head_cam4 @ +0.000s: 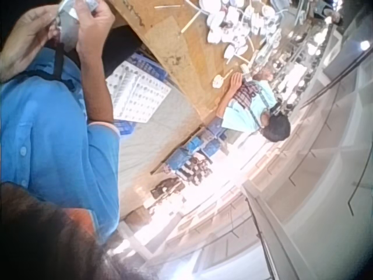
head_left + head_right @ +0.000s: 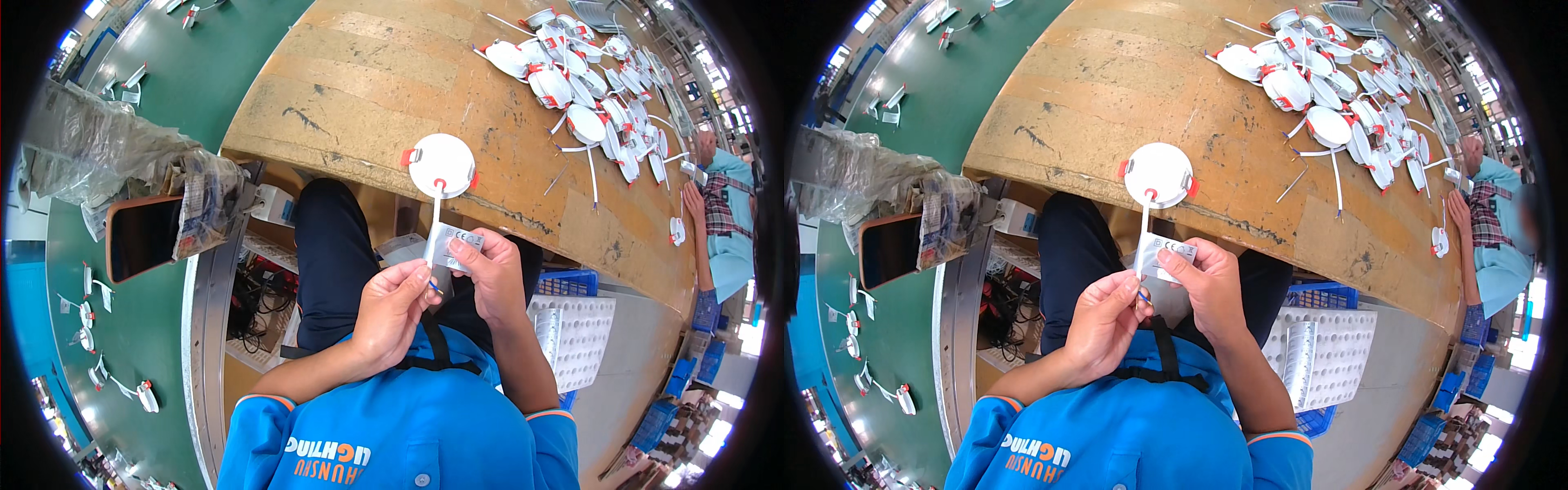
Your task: The person applies technical certification labels to circular LED lighting fixtures by hand on an assembly line.
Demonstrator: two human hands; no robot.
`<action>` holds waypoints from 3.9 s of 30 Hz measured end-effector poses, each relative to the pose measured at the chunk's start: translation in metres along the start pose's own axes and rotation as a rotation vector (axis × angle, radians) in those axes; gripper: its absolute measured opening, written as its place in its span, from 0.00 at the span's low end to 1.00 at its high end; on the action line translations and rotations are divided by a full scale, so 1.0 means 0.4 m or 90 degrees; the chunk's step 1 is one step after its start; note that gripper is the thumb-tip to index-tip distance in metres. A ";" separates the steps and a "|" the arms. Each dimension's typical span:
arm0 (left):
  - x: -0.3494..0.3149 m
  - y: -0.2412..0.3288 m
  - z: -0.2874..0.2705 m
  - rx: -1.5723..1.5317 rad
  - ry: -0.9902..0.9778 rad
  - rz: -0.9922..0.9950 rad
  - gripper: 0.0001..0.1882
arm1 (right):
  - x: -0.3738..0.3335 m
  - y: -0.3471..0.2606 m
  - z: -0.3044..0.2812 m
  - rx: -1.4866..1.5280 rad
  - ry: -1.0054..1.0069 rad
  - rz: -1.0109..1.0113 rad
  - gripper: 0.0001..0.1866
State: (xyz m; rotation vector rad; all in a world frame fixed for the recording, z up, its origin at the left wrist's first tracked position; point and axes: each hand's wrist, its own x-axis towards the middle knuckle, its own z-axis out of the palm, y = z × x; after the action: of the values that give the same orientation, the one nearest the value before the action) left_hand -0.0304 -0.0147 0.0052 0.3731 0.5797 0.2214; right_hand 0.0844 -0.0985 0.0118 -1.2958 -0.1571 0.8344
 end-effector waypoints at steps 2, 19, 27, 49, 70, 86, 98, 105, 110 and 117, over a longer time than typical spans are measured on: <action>0.000 -0.002 0.001 -0.006 -0.002 0.000 0.09 | -0.001 -0.001 -0.001 0.003 -0.009 -0.001 0.06; 0.019 -0.018 0.012 0.024 0.035 0.039 0.08 | 0.000 -0.015 -0.013 0.006 -0.002 -0.008 0.06; 0.030 -0.016 0.007 0.043 0.062 0.049 0.08 | 0.009 -0.027 -0.047 -0.015 0.050 -0.042 0.06; 0.038 -0.010 0.009 0.004 0.039 0.081 0.07 | 0.013 0.014 0.019 -0.057 0.015 -0.032 0.10; 0.056 -0.025 0.011 -0.001 0.069 0.072 0.08 | 0.007 0.021 0.014 0.000 0.053 -0.052 0.08; 0.062 -0.032 0.027 0.019 0.083 0.083 0.09 | -0.004 0.031 0.006 0.037 0.119 -0.087 0.09; 0.059 -0.031 0.049 0.074 0.070 0.119 0.07 | 0.025 0.009 0.004 0.008 0.085 -0.068 0.10; 0.063 -0.036 0.050 0.068 0.070 0.117 0.06 | 0.028 0.007 0.004 -0.032 0.112 -0.093 0.09; 0.066 -0.031 0.053 0.067 0.067 0.123 0.06 | 0.035 0.006 0.005 -0.040 0.105 -0.076 0.08; 0.075 -0.020 0.049 0.048 0.065 0.111 0.05 | 0.039 0.006 0.000 -0.022 0.092 -0.068 0.08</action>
State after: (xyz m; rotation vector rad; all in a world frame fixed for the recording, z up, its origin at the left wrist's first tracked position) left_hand 0.0060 -0.0183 0.0024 0.4888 0.6580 0.3888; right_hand 0.0943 -0.0887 0.0045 -1.3624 -0.1254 0.6473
